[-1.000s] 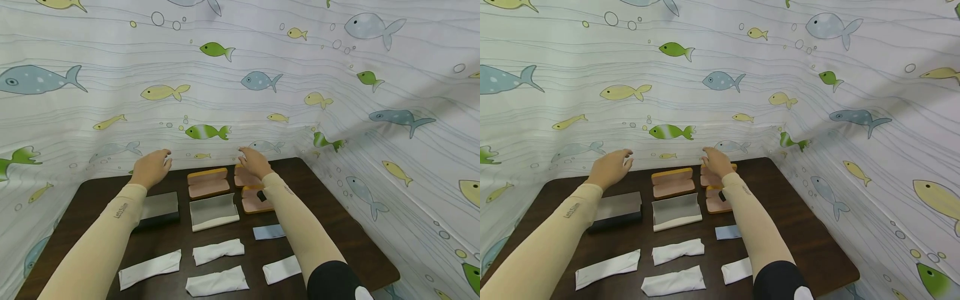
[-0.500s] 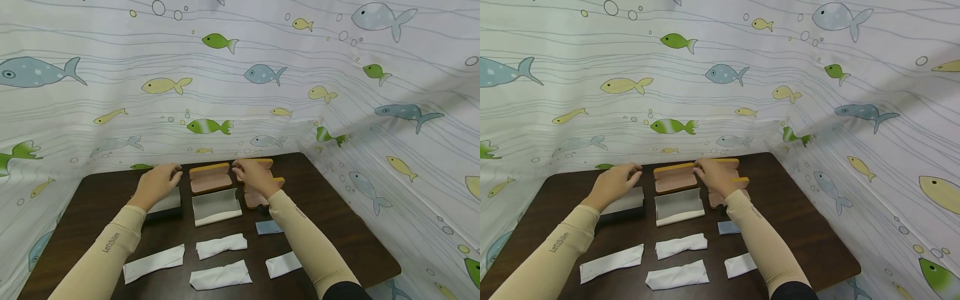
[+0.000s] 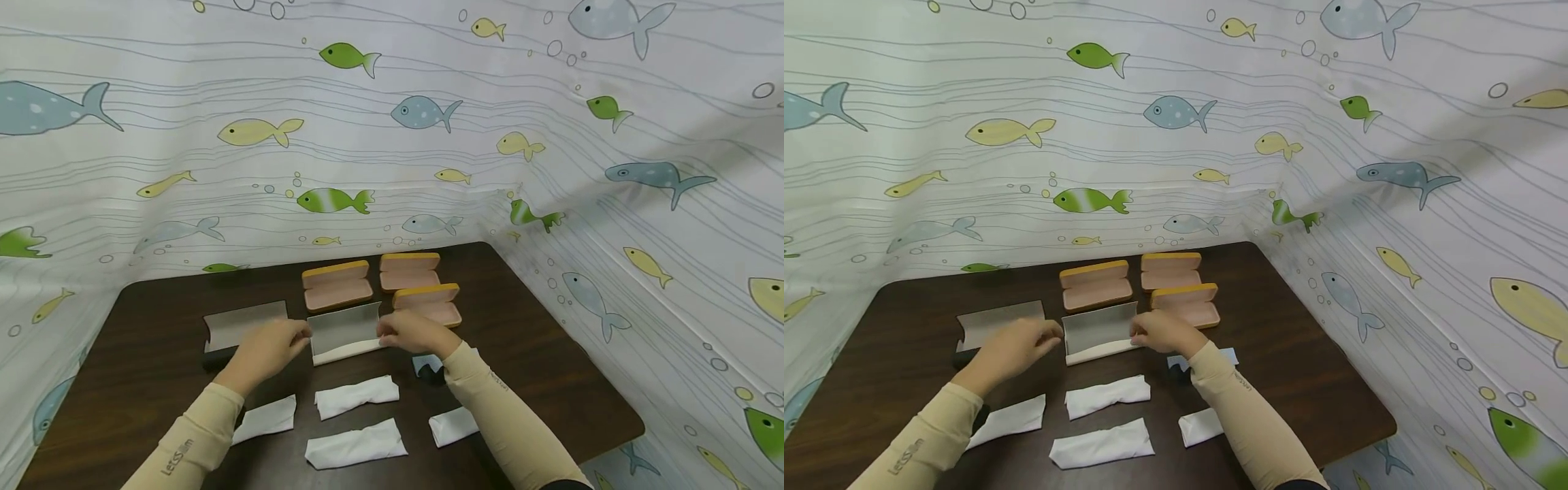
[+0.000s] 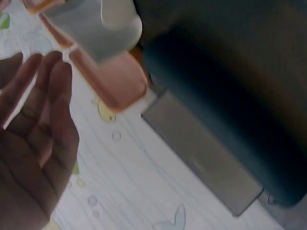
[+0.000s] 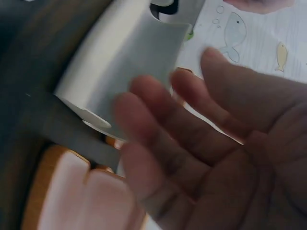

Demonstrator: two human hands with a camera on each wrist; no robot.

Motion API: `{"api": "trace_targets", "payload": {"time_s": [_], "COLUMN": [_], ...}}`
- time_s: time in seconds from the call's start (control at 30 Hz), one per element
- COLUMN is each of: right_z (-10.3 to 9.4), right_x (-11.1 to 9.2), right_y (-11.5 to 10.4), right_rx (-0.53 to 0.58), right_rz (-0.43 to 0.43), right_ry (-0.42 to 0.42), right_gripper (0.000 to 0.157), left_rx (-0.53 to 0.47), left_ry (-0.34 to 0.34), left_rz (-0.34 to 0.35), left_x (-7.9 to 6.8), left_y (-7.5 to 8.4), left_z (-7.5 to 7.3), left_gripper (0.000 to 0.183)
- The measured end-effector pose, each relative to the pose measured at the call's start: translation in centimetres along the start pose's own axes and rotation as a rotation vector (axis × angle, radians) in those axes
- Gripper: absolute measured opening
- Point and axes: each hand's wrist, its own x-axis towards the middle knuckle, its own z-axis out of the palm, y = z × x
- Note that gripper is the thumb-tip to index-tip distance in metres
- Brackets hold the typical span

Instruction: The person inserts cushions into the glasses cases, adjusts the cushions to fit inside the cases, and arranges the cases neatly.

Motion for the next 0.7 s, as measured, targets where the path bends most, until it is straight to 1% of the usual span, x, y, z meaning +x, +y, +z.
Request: {"api": "trace_targets", "payload": {"time_s": [0.13,0.2,0.27,0.37,0.43,0.6,0.7], "right_z": [1.5,2.3,2.9,3.8,4.2,4.8,5.1], "right_x": [-0.4,-0.5,-0.5,-0.5,-0.6,-0.7,-0.8], "right_y": [0.5,0.8,0.9,1.1,1.1,1.0,0.9], "right_rx": [0.012,0.020,0.026,0.021,0.006,-0.003,0.005], "right_rz": [0.060,0.081,0.098,0.108,0.117,0.132,0.145], "right_ry": [-0.121,-0.163,-0.188,-0.196,-0.195,-0.189,-0.175], "right_gripper": [0.013,0.016,0.019,0.024,0.026,0.027,0.026], "left_rx": [0.022,0.041,0.057,0.046,0.033,-0.012,-0.030], "left_ry": [-0.053,-0.066,-0.070,-0.079,-0.101,-0.182,-0.202], "left_rz": [0.062,0.068,0.066,0.051,0.040,0.015,0.000], "left_x": [-0.6,-0.8,-1.1,-1.3,-1.4,-1.6,-1.7], "left_y": [1.2,1.7,2.0,2.3,2.3,2.4,2.7], "left_z": [1.6,2.3,2.9,3.7,4.1,4.9,5.4], "left_gripper": [0.005,0.007,0.009,0.012,0.014,0.013,0.015]}}
